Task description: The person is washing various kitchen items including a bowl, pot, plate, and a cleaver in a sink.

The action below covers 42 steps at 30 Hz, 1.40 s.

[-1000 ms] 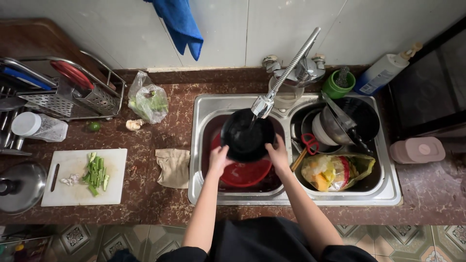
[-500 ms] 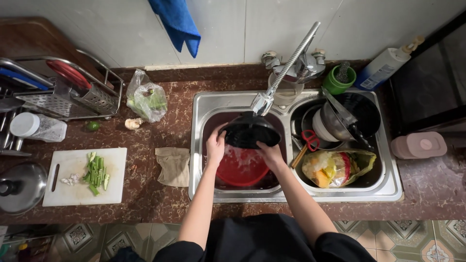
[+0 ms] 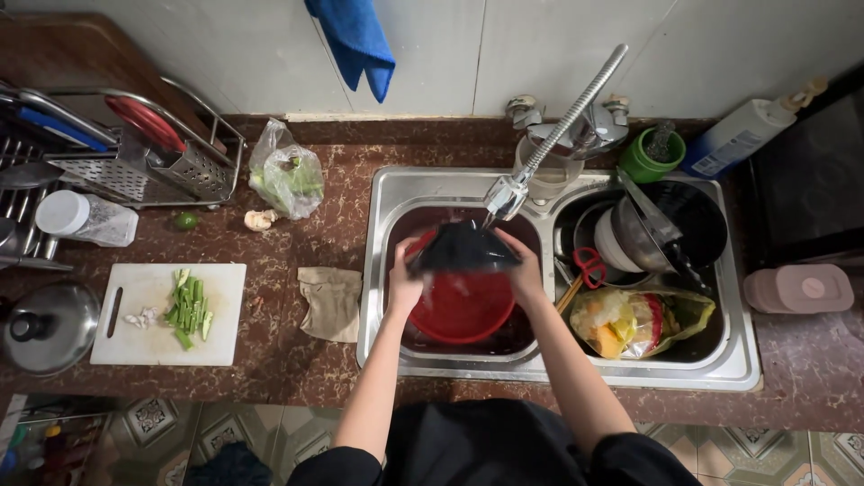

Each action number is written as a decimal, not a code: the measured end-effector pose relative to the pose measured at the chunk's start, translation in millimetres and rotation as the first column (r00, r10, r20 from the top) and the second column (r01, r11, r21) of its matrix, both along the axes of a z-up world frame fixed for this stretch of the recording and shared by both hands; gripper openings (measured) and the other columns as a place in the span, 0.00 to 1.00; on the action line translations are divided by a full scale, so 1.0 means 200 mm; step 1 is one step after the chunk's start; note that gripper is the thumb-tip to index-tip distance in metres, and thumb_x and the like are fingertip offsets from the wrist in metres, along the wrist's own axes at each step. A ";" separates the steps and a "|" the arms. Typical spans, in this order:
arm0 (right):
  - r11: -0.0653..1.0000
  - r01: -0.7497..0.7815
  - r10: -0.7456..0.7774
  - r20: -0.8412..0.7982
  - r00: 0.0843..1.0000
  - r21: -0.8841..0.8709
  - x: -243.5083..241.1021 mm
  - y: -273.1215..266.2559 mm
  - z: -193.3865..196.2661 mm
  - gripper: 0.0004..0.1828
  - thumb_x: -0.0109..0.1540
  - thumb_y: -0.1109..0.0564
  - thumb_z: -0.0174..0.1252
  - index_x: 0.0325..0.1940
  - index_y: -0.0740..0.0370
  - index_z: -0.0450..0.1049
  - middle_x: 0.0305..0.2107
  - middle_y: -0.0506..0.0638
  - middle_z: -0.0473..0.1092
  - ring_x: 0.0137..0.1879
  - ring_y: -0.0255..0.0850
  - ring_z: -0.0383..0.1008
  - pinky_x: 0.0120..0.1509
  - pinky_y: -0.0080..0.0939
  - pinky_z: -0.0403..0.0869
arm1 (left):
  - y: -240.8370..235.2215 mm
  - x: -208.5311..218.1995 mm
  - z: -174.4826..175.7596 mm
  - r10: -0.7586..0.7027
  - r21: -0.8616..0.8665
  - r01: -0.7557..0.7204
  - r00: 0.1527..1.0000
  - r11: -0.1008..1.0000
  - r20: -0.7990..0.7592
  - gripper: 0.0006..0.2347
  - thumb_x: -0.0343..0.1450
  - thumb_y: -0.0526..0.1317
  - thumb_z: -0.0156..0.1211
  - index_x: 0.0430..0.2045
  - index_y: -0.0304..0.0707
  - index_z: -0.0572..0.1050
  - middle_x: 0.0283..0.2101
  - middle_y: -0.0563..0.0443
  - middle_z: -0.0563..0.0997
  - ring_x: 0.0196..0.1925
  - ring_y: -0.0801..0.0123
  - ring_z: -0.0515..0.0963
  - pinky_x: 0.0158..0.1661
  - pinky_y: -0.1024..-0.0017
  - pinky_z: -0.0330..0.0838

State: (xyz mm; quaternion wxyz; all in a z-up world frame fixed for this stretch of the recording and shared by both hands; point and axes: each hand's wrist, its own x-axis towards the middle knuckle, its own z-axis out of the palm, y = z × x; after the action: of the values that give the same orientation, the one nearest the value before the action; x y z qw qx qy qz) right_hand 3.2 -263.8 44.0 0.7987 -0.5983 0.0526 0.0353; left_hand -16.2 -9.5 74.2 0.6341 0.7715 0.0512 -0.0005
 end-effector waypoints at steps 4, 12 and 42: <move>0.963 -0.053 -0.002 -0.201 0.980 -0.266 -0.03 -0.14 -0.09 0.22 0.63 0.65 0.61 0.63 0.64 0.75 0.48 0.55 0.76 0.51 0.40 0.75 0.48 0.38 0.75 | 0.03 0.07 -0.44 0.035 0.167 0.003 0.974 0.986 -0.223 0.19 0.74 0.36 0.61 0.61 0.42 0.68 0.45 0.37 0.84 0.41 0.56 0.83 0.47 0.65 0.76; 0.425 -0.101 -0.062 -0.140 0.988 -0.900 -0.14 -0.07 0.47 0.24 0.64 0.52 0.62 0.66 0.50 0.77 0.26 0.60 0.77 0.29 0.39 0.73 0.41 0.40 0.73 | -0.24 -0.05 -0.49 -0.148 -0.436 -0.231 0.721 0.870 -0.677 0.27 0.68 0.42 0.64 0.63 0.54 0.62 0.58 0.50 0.75 0.56 0.59 0.77 0.42 0.55 0.77; 0.341 -0.205 0.133 -0.169 0.977 -0.918 -0.41 -0.07 -0.87 0.22 0.60 0.54 0.66 0.59 0.47 0.76 0.69 0.67 0.50 0.72 0.70 0.56 0.74 0.60 0.61 | 0.61 0.32 -0.17 0.422 -0.424 -0.526 0.848 0.737 -0.319 0.15 0.72 0.31 0.49 0.51 0.16 0.65 0.46 0.28 0.77 0.41 0.41 0.84 0.39 0.51 0.81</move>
State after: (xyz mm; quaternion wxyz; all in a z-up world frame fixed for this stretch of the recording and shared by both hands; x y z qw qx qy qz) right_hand -78.8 -278.2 -130.8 0.3103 -0.9449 0.0267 0.1006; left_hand 46.9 111.9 40.6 0.7805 0.5389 0.3090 0.0706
